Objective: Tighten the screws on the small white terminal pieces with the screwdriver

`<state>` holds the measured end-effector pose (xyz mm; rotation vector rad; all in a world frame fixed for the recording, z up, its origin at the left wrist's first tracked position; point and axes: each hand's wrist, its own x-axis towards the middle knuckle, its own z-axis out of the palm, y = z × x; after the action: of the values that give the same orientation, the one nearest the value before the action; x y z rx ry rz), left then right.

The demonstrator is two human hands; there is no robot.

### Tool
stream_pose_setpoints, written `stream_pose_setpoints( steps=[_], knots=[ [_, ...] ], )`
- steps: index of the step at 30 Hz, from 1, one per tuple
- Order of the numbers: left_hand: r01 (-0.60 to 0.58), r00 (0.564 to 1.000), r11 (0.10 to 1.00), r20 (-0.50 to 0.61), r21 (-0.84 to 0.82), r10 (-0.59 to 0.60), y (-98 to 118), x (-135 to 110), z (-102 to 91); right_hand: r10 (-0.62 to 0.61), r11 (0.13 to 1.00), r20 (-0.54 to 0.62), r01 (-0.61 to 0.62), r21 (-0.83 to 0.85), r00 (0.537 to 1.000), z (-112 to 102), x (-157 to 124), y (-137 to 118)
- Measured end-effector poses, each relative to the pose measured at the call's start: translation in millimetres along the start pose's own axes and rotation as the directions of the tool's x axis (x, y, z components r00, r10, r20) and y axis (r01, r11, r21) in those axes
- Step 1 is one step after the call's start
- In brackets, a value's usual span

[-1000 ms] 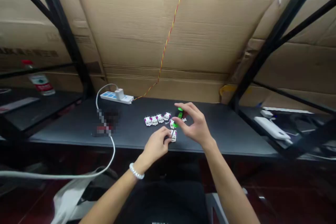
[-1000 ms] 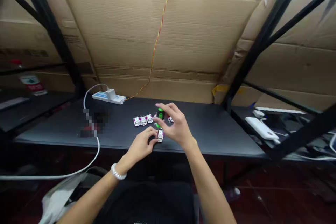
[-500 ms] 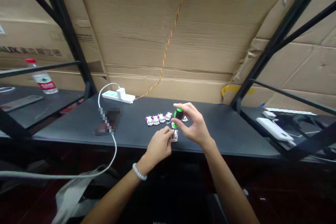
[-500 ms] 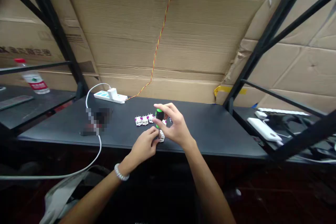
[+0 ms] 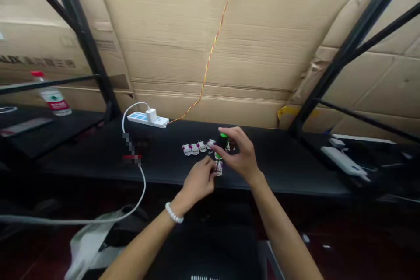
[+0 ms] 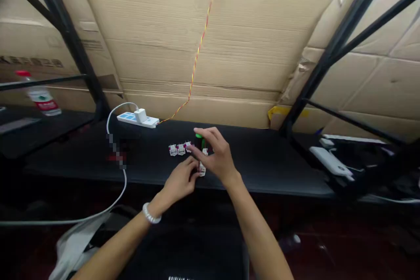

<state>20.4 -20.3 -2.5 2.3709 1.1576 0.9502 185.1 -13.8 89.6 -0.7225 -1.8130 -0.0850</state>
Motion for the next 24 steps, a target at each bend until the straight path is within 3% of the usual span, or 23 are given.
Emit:
stream_pose_setpoints(
  steps=[3, 6, 11, 17, 24],
  knots=[
    [0.007, 1.000, 1.000, -0.001, -0.010, -0.007, 1, 0, -0.6, 0.007, 0.999, -0.005, -0.007, -0.052, 1.000, 1, 0, 0],
    [-0.005, 1.000, 1.000, -0.001, -0.018, 0.005, 0, 0, -0.5, 0.031, 0.999, 0.019, -0.031, 0.008, 0.999, -3, 0, 0],
    [0.004, 1.000, 1.000, 0.003, 0.009, -0.004, -1, 0, 0.4, 0.119, 0.951, 0.226, -0.176, 0.255, 0.967, -14, 4, 0],
    [-0.005, 1.000, 1.000, 0.006, -0.025, 0.006, -3, 1, -0.4, 0.101, 0.990, 0.150, -0.114, 0.082, 0.983, -15, 9, -1],
    [-0.012, 1.000, 0.998, 0.003, -0.070, 0.012, -4, 2, -0.8, 0.107, 0.965, 0.267, -0.165, 0.204, 0.958, -18, 6, -4]
  ],
)
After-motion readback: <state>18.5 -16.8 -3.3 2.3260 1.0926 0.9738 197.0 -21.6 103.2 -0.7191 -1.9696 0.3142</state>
